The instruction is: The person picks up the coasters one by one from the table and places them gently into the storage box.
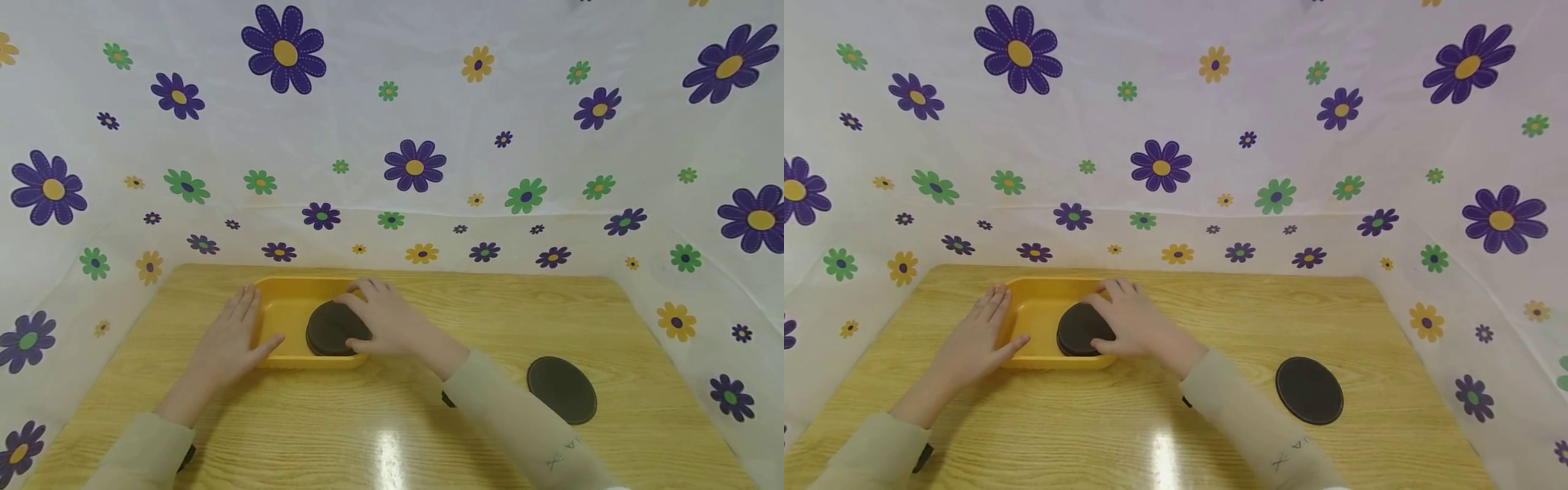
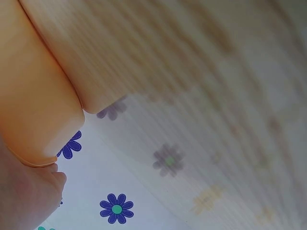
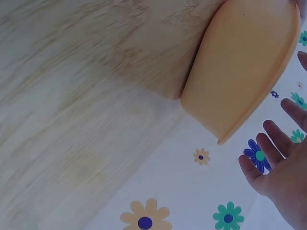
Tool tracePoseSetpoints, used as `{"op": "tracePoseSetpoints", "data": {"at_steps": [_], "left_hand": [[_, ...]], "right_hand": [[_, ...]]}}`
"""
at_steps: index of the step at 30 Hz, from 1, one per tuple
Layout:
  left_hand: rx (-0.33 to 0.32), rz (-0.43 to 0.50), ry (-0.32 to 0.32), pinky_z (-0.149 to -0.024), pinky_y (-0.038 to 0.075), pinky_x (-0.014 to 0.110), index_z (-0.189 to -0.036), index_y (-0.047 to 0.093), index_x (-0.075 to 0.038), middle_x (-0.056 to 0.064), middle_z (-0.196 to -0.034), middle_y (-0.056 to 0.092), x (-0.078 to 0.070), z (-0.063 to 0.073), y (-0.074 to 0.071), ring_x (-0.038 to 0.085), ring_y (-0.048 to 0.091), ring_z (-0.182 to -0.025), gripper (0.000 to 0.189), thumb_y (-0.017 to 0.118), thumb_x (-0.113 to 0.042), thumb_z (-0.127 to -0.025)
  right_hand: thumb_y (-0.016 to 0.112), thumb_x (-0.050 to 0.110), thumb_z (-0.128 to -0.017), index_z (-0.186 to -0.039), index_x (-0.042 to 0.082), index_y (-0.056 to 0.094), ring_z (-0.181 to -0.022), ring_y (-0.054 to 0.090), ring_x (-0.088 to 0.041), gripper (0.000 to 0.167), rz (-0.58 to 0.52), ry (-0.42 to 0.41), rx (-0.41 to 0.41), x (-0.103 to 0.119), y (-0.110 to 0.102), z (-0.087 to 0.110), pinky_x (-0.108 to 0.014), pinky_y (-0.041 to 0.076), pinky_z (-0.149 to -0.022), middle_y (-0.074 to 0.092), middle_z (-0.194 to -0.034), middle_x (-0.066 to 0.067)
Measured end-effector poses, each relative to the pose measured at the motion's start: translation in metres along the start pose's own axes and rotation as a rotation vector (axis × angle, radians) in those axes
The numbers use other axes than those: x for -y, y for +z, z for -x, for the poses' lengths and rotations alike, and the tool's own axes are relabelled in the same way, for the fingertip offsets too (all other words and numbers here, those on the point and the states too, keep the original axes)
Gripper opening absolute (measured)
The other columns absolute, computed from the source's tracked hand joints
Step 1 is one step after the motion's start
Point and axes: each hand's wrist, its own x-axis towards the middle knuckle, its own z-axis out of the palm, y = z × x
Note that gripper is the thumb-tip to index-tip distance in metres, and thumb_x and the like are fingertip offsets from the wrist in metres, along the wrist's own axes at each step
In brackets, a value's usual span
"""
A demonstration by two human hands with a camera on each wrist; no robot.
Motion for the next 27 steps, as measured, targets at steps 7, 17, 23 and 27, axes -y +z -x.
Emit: {"op": "tracePoseSetpoints", "data": {"at_steps": [7,17,23,27], "left_hand": [[0.001,-0.001,0.001,-0.134,0.018,0.061,-0.164,0.018,0.013,0.033,-0.174,0.012,0.000,0.001,-0.001,0.050,0.012,-0.163,0.102,0.052,-0.063,-0.104],[-0.006,-0.011,0.006,-0.134,0.019,0.060,-0.163,0.019,0.014,0.033,-0.174,0.013,-0.001,0.001,-0.001,0.050,0.013,-0.163,0.102,0.052,-0.063,-0.105],[-0.005,0.001,0.010,-0.135,0.017,0.059,-0.163,0.018,0.014,0.033,-0.174,0.010,-0.001,0.001,-0.001,0.050,0.012,-0.163,0.102,0.051,-0.062,-0.105],[-0.002,0.002,0.008,-0.135,0.017,0.059,-0.163,0.017,0.014,0.033,-0.174,0.010,-0.002,0.001,-0.001,0.051,0.013,-0.163,0.102,0.051,-0.062,-0.105]], "right_hand": [[0.080,0.040,-0.092,-0.151,0.016,0.055,-0.140,0.047,-0.034,0.069,0.010,-0.012,-0.058,-0.006,-0.007,0.028,-0.056,0.045,-0.119,0.051,-0.151,-0.014],[0.078,0.040,-0.093,-0.146,0.014,0.057,-0.135,0.053,-0.034,0.062,0.087,-0.039,-0.111,-0.022,0.001,0.074,-0.056,0.046,-0.118,0.056,-0.144,-0.013],[0.080,0.038,-0.091,-0.146,0.017,0.055,-0.133,0.054,-0.033,0.064,0.123,-0.011,-0.082,-0.030,0.003,0.100,-0.056,0.049,-0.116,0.056,-0.143,-0.012],[0.081,0.039,-0.090,-0.147,0.018,0.055,-0.134,0.053,-0.033,0.066,0.130,0.007,-0.065,-0.037,0.005,0.116,-0.056,0.049,-0.114,0.057,-0.144,-0.012]]}}
